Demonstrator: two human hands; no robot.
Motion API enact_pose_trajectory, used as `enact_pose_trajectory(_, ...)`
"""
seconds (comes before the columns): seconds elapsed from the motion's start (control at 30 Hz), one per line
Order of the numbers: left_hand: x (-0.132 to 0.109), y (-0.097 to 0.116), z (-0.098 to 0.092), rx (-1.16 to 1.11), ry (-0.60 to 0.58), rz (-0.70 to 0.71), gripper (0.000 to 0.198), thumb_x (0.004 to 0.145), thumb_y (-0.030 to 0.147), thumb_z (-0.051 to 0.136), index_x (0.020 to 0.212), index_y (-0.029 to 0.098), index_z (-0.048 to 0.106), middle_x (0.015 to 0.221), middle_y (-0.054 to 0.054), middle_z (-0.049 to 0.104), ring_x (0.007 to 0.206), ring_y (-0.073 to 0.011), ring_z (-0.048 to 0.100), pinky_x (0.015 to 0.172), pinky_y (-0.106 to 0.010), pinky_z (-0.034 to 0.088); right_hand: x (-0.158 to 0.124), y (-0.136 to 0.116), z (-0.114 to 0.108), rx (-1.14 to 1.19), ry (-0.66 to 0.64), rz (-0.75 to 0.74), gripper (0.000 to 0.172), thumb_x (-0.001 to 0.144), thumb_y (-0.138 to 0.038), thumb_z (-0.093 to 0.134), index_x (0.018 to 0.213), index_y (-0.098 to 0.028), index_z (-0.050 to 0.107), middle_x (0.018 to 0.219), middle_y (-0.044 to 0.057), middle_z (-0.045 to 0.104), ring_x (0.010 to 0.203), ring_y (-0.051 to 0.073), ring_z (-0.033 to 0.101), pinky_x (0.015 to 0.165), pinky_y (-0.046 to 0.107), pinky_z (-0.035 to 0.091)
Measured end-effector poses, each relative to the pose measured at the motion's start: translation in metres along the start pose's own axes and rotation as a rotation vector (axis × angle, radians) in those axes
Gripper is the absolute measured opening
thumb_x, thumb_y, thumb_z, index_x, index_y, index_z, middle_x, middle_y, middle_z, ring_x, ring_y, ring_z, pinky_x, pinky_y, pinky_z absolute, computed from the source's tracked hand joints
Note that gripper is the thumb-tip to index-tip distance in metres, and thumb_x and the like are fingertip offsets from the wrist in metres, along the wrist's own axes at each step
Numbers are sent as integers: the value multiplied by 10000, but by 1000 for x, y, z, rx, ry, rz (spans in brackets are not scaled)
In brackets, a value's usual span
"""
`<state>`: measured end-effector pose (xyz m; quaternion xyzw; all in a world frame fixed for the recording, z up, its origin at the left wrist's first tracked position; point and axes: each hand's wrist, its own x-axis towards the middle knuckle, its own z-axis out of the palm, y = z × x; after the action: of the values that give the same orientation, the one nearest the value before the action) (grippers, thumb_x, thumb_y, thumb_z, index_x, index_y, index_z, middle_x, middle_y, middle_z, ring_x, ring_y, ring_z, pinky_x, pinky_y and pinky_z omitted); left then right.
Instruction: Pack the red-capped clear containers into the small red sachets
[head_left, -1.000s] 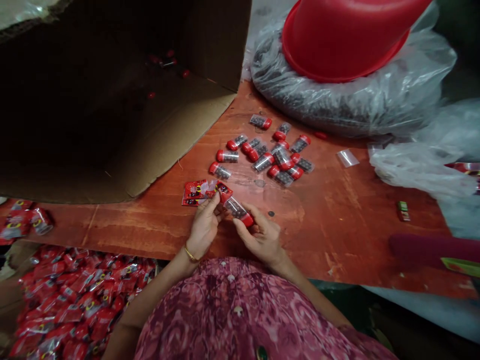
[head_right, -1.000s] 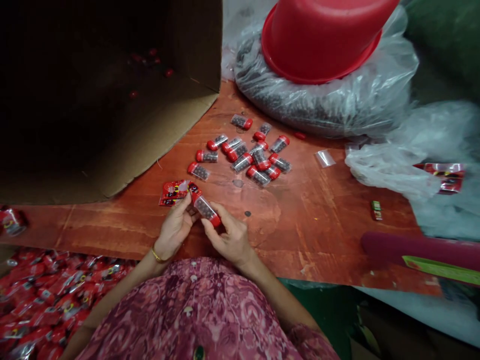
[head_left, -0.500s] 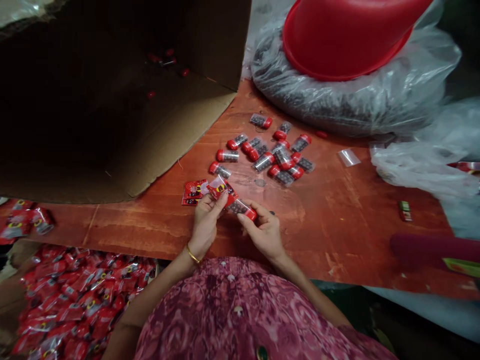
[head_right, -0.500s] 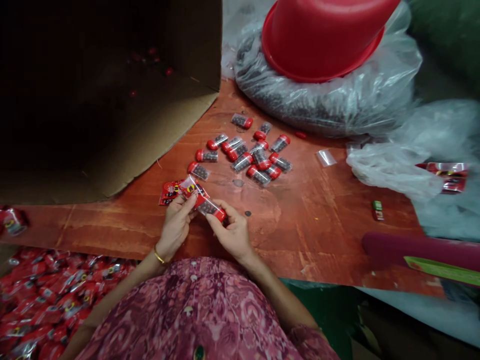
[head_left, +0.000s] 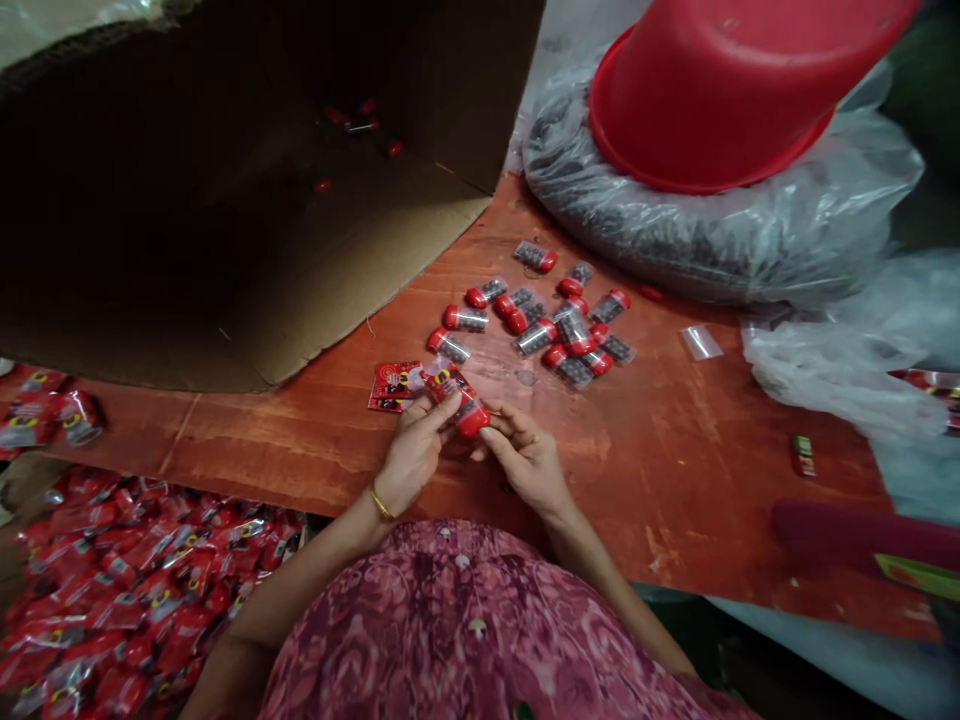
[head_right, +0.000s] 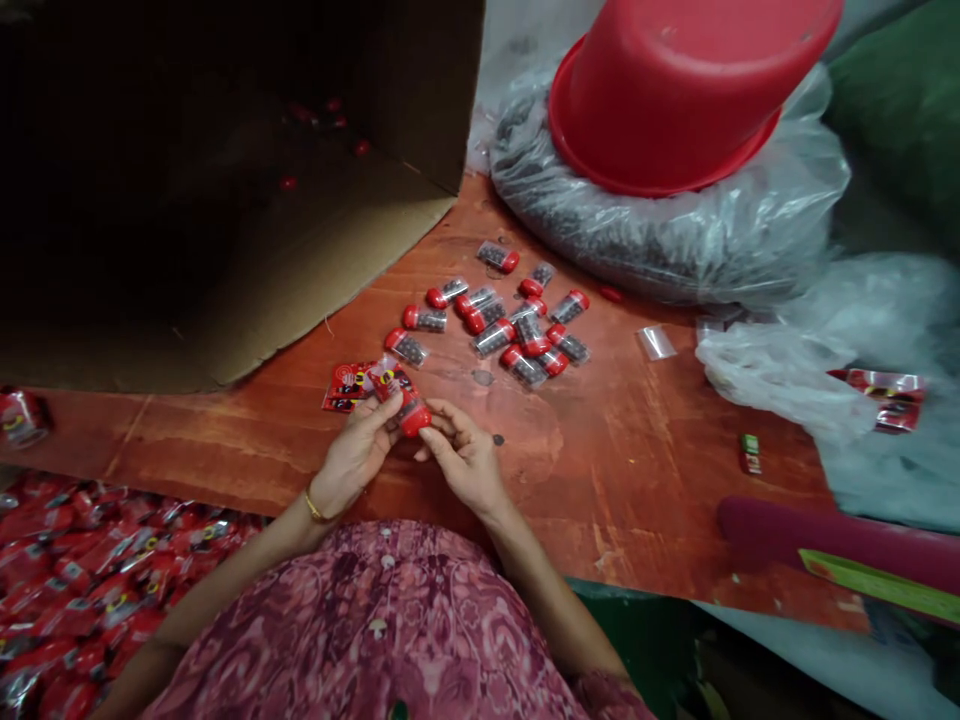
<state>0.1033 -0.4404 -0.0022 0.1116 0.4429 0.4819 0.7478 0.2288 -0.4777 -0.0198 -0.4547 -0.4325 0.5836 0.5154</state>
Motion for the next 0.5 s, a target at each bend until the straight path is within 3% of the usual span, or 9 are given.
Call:
enact_pose_trajectory(0.13,-7,-3,-3,78,-92,-81,255,555,261,796,729,132,661,703,-19,682,596,-103,600,606,-224,483,5,3,-1,-92,75,-38,344,761,-377,642,1039,-182,583,706,-5,666,509,94,578,504,222,521)
enact_pose_trajectory(0.33,-13,2,-11,106,-73,-97,228,583,265,781,743,149,668,754,-36,704,663,-126,641,675,-245,510,7,6,8,-222,79,-84,283,758,-351,643,977,-173,652,716,6,664,564,101,577,530,216,506)
enact_pose_trajectory(0.43,-22,20,-31,163,23,-53,267,549,279,797,752,162,669,773,-28,713,660,-134,651,666,-253,532,3,-16,13,-287,24,-122,313,789,-372,605,1023,-168,640,725,9,660,584,100,586,541,213,507)
enact_pose_trajectory(0.5,-34,41,-59,253,181,72,268,542,293,798,735,164,666,777,-8,714,649,-123,644,657,-239,539,-5,-44,16,-342,-103,-171,335,832,-403,542,1071,-184,625,762,13,670,617,102,603,562,216,519)
